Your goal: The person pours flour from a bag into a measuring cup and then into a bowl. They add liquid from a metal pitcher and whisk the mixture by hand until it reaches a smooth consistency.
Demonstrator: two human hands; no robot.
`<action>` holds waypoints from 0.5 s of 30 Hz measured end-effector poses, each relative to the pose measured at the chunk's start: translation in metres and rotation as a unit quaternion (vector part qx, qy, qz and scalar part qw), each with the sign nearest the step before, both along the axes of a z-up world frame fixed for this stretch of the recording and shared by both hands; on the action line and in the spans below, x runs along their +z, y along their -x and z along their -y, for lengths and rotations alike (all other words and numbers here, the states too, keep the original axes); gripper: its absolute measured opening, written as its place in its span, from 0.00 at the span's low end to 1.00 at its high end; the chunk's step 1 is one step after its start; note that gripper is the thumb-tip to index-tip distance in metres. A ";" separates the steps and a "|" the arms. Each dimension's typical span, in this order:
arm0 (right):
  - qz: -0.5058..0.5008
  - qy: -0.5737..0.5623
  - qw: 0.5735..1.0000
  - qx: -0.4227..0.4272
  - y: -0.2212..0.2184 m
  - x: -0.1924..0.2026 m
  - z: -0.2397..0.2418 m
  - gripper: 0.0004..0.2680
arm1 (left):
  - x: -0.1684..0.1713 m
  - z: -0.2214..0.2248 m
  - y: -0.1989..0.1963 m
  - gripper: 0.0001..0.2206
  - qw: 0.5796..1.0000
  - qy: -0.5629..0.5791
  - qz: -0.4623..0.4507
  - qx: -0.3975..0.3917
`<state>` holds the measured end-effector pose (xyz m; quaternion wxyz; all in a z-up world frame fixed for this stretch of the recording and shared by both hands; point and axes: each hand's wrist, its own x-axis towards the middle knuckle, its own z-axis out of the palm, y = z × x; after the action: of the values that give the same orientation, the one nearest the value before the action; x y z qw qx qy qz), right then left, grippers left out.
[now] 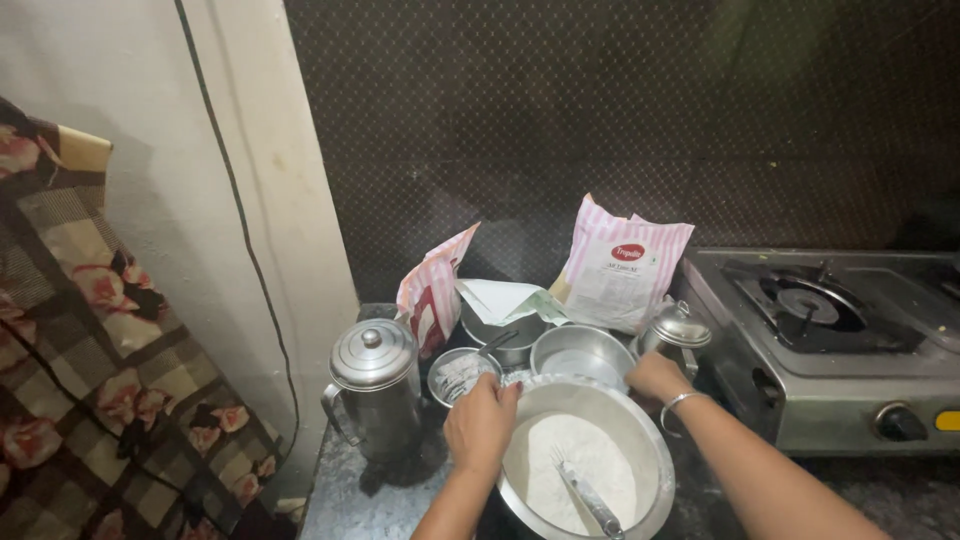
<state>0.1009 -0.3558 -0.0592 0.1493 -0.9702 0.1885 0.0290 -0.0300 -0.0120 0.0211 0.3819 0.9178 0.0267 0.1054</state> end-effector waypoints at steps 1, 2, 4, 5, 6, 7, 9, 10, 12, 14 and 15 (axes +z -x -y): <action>0.000 0.000 1.000 0.001 0.008 0.007 -0.004 0.15 | 0.000 -0.001 0.000 0.18 1.000 0.000 0.000 0.001; 0.018 0.008 1.000 0.001 0.015 0.013 -0.008 0.14 | 0.001 -0.001 0.001 0.18 1.000 -0.002 -0.002 0.002; 0.036 0.015 0.999 0.001 0.043 0.045 -0.031 0.14 | 0.002 -0.002 0.001 0.18 1.000 -0.005 -0.004 0.002; 0.077 0.016 0.997 0.006 0.063 0.070 -0.050 0.12 | 0.003 -0.003 0.001 0.18 1.000 -0.011 -0.007 0.002; 0.118 0.017 0.993 0.011 0.083 0.095 -0.068 0.11 | 0.004 -0.003 0.001 0.18 1.000 -0.017 -0.011 0.001; 0.118 0.017 0.993 0.011 0.090 0.101 -0.072 0.11 | 0.006 -0.003 0.003 0.18 1.000 -0.017 -0.011 0.001; 0.203 -0.017 0.975 0.093 0.106 0.111 -0.081 0.11 | 0.010 -0.002 0.007 0.18 1.000 -0.016 -0.017 0.008; 0.203 -0.016 0.975 0.092 0.118 0.121 -0.092 0.11 | 0.009 -0.002 0.007 0.18 1.000 -0.016 -0.016 0.007; 0.078 -0.042 0.984 0.151 0.145 0.140 -0.114 0.15 | 0.006 0.000 0.007 0.19 0.999 0.013 -0.019 0.039; 0.013 0.001 0.984 0.177 0.176 0.144 -0.131 0.20 | 0.008 -0.003 0.010 0.19 0.998 0.030 -0.022 0.057; -0.055 0.043 0.977 0.202 0.193 0.146 -0.140 0.24 | 0.008 -0.004 0.012 0.19 0.996 0.045 -0.025 0.076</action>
<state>-0.0917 -0.2158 0.0868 0.0884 -0.9907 -0.0027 0.1035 -0.0424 -0.0083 0.0295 0.4132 0.8972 0.1107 0.1096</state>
